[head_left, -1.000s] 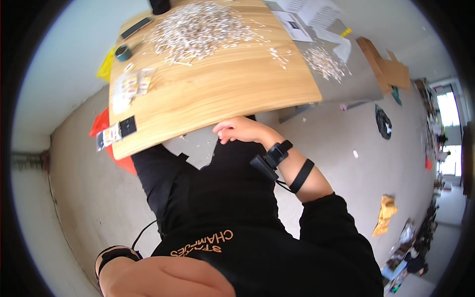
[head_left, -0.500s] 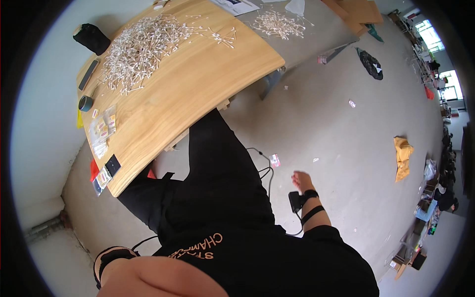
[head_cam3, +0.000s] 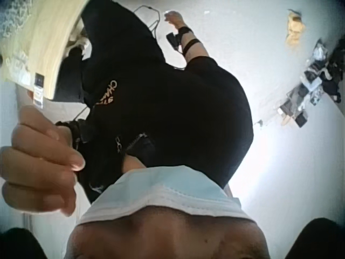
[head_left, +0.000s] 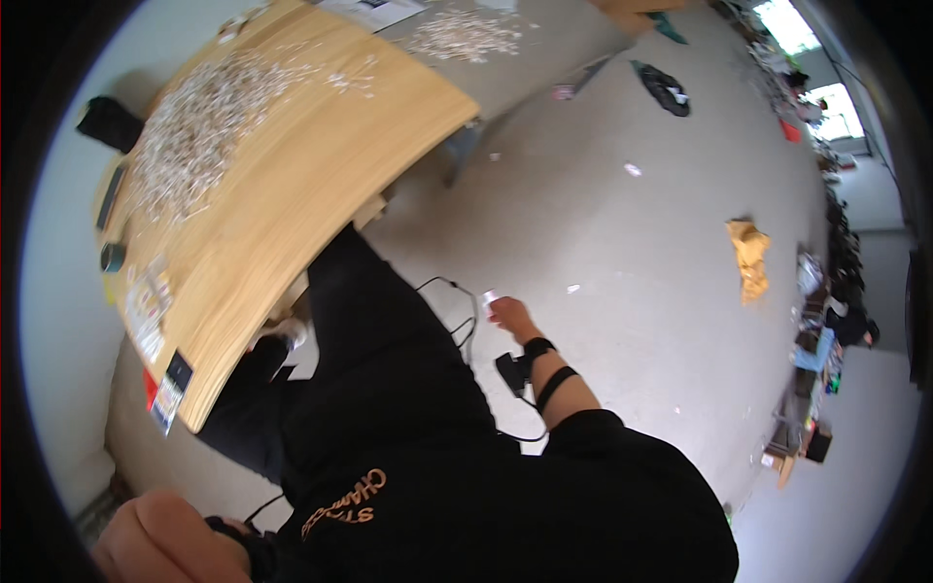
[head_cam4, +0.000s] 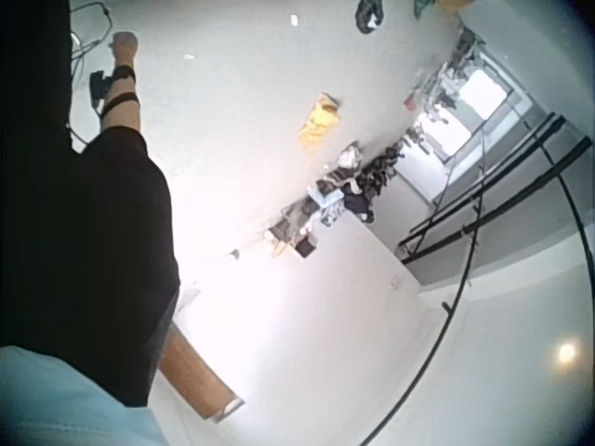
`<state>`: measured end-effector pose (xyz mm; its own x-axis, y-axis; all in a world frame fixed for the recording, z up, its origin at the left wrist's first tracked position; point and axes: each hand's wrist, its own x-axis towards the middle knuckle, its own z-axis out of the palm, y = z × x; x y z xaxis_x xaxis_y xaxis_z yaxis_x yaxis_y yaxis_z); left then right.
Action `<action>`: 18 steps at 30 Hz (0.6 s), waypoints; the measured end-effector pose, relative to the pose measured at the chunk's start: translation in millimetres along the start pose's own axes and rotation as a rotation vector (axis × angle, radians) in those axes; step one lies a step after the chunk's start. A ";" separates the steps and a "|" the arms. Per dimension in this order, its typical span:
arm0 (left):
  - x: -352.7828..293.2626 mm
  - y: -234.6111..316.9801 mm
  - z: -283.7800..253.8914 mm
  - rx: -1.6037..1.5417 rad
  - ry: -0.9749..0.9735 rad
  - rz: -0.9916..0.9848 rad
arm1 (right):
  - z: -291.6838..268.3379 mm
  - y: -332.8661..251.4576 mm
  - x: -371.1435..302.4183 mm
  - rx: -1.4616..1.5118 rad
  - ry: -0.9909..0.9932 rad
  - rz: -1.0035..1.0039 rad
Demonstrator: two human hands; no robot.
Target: Sorting cotton swabs by hand and placing them into a small plastic bag.
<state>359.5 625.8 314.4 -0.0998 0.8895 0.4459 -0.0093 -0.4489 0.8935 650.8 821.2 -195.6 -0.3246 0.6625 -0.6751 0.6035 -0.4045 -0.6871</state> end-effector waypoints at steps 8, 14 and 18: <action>-0.1 -4.1 -18.6 -0.168 -0.250 -0.066 | 13.1 -19.3 -23.6 -0.632 -0.202 0.156; -7.0 -19.4 -14.1 -0.271 -0.148 0.114 | -0.9 12.1 -24.5 -0.595 0.015 0.258; -2.1 -15.4 -19.9 -0.429 -0.061 0.182 | -13.0 8.2 -20.0 -0.560 -0.031 0.152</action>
<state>340.0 629.1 298.7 -0.0794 0.7907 0.6070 -0.4092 -0.5811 0.7035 671.7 812.9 -184.2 -0.2201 0.6008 -0.7685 0.9355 -0.0933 -0.3409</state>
